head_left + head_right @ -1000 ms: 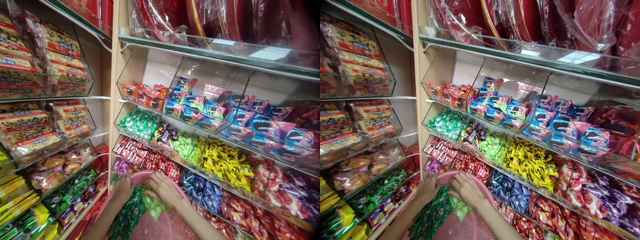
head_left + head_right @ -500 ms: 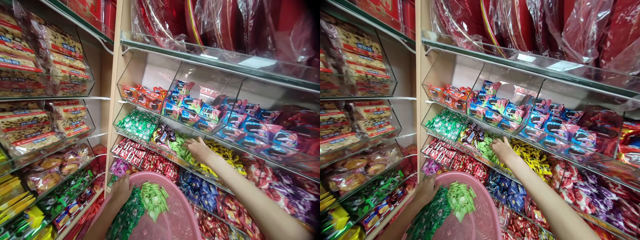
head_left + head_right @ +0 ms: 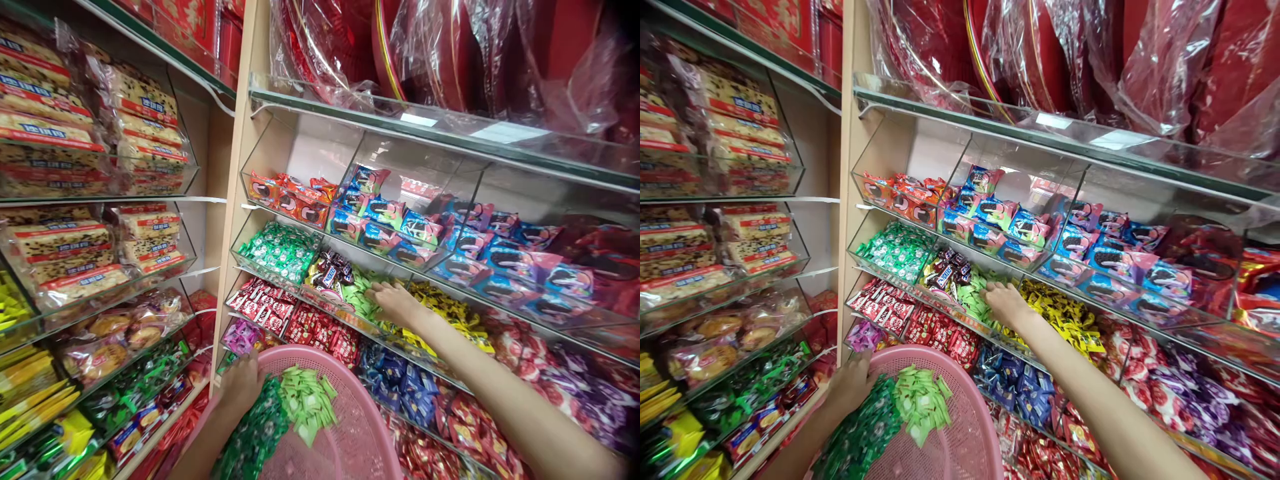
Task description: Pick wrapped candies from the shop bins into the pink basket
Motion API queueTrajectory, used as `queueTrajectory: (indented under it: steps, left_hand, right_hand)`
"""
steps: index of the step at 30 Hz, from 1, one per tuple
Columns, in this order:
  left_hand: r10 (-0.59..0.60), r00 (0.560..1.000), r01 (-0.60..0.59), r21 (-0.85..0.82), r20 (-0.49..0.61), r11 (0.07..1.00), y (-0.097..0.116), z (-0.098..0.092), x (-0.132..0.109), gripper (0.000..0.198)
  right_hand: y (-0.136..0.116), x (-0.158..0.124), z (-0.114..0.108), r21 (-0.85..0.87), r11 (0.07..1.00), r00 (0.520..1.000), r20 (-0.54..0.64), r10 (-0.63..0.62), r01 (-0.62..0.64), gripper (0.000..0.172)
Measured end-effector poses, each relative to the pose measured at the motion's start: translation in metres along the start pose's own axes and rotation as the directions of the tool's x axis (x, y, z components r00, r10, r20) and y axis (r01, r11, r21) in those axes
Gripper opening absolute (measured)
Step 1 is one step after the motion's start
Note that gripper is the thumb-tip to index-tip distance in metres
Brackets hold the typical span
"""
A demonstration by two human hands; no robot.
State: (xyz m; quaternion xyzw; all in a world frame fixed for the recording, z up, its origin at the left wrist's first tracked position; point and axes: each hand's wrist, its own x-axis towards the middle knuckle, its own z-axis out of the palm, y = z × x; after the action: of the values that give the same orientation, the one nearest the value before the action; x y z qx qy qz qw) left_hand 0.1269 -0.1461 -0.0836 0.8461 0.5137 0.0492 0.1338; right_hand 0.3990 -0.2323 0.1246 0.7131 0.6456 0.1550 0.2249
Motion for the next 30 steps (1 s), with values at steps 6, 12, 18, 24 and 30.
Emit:
queueTrajectory:
  steps: [6, 12, 18, 24, 30]
  left_hand:
    - [0.017, 1.0, -0.017, 0.001, -0.004, 1.0, 0.005, 0.002, 0.0, 0.038]
    - [0.014, 1.0, -0.014, 0.007, 0.0, 1.0, 0.003, 0.003, 0.0, 0.037]
    - [0.003, 1.0, -0.003, 0.004, -0.003, 1.0, 0.0, 0.003, 0.0, 0.035]
    - [0.007, 1.0, -0.007, 0.0, -0.014, 1.0, 0.002, 0.002, -0.001, 0.035]
    - [0.006, 1.0, -0.006, -0.008, -0.009, 1.0, 0.004, 0.002, 0.0, 0.037]
  right_hand:
    - [0.003, -0.004, -0.007, -0.039, 0.998, 0.998, 0.028, -0.048, 0.049, 0.036]
    - [0.011, 0.0, -0.01, -0.047, 0.997, 0.998, 0.036, -0.059, 0.06, 0.018]
    - [0.003, 0.002, -0.009, -0.062, 0.998, 0.991, 0.129, -0.016, 0.024, 0.028]
    - [0.0, 0.002, -0.006, -0.083, 0.996, 0.996, 0.087, -0.016, 0.023, 0.022]
    - [0.006, -0.003, -0.007, -0.089, 0.994, 0.997, 0.052, -0.056, 0.06, 0.019]
